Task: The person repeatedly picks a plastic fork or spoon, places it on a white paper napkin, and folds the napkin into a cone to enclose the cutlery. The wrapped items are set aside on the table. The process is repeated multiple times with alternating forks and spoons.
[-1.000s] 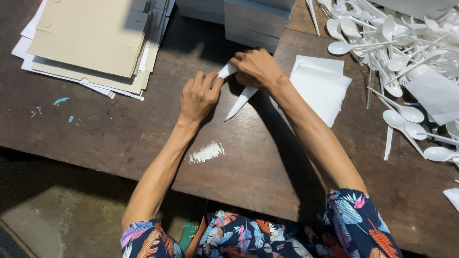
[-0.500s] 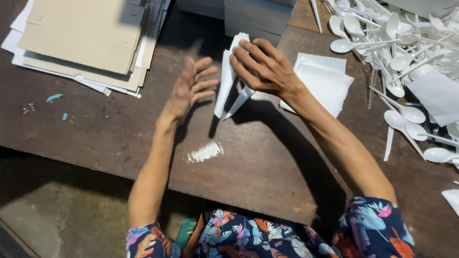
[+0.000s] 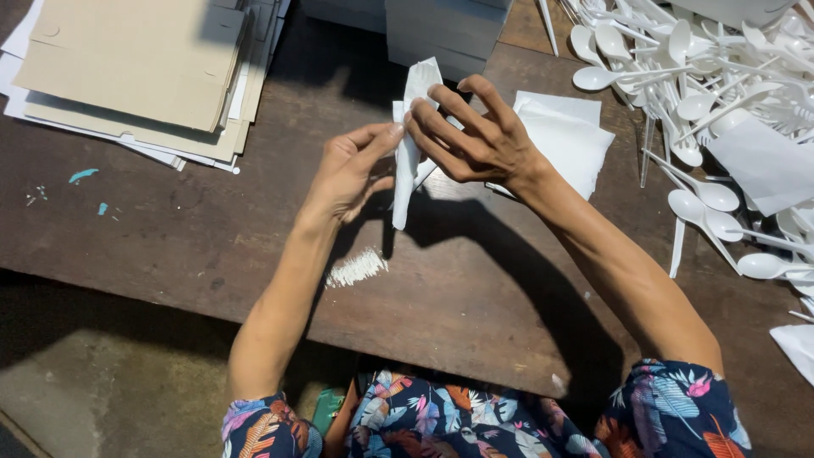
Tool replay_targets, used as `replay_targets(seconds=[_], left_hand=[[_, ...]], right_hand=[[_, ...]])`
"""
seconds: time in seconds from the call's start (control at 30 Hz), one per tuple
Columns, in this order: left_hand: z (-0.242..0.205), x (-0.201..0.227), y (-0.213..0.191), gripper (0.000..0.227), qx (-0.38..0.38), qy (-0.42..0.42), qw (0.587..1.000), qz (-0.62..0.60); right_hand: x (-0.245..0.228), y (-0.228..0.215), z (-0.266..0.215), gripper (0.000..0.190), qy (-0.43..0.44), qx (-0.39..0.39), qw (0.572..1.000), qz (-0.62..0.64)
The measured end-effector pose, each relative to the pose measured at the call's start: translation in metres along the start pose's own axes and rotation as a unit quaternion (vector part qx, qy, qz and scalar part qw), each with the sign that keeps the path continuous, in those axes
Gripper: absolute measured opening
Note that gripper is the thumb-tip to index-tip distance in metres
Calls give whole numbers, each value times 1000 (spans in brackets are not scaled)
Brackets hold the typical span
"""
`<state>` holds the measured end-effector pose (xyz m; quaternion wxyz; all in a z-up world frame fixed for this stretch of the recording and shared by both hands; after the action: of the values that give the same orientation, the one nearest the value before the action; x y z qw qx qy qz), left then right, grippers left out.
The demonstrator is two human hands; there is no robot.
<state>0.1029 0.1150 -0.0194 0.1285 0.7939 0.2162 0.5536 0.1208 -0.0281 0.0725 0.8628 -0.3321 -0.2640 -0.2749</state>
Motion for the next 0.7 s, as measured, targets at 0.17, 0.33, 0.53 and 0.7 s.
replay_targets(seconds=[0.17,0.33,0.53,0.7], left_hand=[[-15,18,7,24,41,162,975,145],[-20,20,8,35,57,237,951,190],[17,15,-19,32,63,235,926,289],[43,1,-30,37,55,193,936,288]], right_hand=[[-3,2,-3,11,6,3,1000,-15],[-8,14,-12,10,11,5,999,-36],[-19,77,-48,34,48,-144,988,-14],[-27,126,-61,11,75,-266,958,74]])
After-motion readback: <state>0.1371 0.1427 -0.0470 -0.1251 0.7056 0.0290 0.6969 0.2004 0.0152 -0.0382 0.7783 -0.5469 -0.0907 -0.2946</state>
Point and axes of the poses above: each hand's wrist, its own z-axis towards the middle knuckle, its own y-axis out of the palm, x = y × z, the point moved 6 cm from there along z, towards the middle knuckle, and after that the axes turned 2 degrees about x, right-handed, at the moved point
